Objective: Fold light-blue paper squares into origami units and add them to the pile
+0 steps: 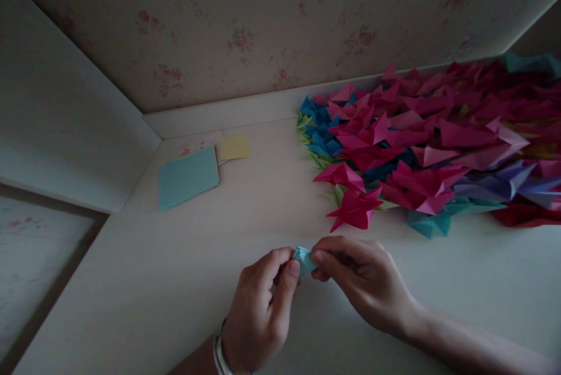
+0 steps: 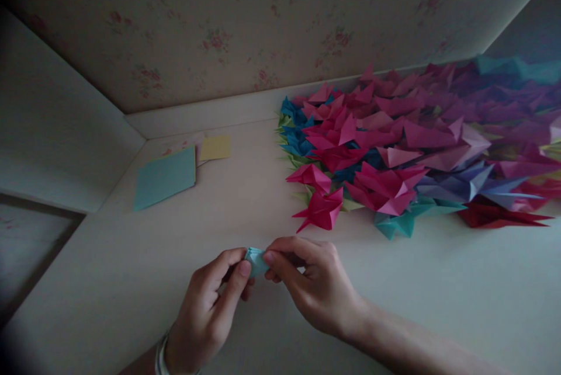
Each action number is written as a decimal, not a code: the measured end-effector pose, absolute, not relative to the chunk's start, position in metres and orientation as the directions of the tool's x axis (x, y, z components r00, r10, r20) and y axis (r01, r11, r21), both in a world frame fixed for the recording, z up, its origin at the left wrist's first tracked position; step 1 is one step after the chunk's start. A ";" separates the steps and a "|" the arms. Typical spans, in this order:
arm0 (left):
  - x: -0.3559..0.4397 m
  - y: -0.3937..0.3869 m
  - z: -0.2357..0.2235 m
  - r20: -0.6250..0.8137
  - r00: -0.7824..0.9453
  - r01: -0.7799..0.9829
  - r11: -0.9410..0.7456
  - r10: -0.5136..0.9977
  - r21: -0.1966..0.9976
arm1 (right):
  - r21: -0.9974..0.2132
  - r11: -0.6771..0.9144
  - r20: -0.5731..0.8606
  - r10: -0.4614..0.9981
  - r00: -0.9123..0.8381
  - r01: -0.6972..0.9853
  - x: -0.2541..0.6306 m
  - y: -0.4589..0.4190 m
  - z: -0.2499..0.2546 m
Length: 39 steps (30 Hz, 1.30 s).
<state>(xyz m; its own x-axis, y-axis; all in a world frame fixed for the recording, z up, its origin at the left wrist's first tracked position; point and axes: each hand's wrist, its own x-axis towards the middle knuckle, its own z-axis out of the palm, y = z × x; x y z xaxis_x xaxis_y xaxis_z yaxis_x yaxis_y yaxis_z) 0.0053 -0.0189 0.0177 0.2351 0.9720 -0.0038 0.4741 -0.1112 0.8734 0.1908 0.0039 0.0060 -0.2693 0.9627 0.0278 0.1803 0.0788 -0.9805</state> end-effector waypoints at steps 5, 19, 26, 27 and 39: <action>0.007 -0.020 0.015 0.008 0.222 0.536 -0.129 0.975 0.834 | -0.974 0.096 0.025 0.944 -0.329 0.204 0.187 -0.003 0.002; 0.006 -0.018 0.014 0.006 0.273 0.494 -0.145 0.962 0.857 | -0.954 -0.296 -0.271 0.817 -0.509 0.033 0.184 -0.001 0.008; 0.004 -0.015 0.019 -0.065 0.261 0.472 -0.069 0.963 0.879 | -0.934 -0.352 -0.287 0.841 -0.459 -0.062 0.189 0.006 0.009; 0.004 -0.015 0.020 -0.073 0.255 0.463 -0.055 0.964 0.885 | -0.943 -0.330 -0.273 0.848 -0.454 -0.048 0.189 0.006 0.009; 0.005 -0.017 0.015 -0.089 0.358 0.465 -0.095 0.930 0.880 | -0.978 -0.112 -0.179 0.880 -0.439 0.174 0.186 -0.001 0.004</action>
<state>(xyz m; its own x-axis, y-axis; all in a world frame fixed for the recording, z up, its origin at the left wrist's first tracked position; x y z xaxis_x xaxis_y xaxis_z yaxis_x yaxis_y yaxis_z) 0.0052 -0.0169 0.0147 0.3575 0.9297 -0.0885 0.4650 -0.0950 0.8802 0.1862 -0.0007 0.0037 -0.4394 0.8804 -0.1785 0.1740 -0.1116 -0.9784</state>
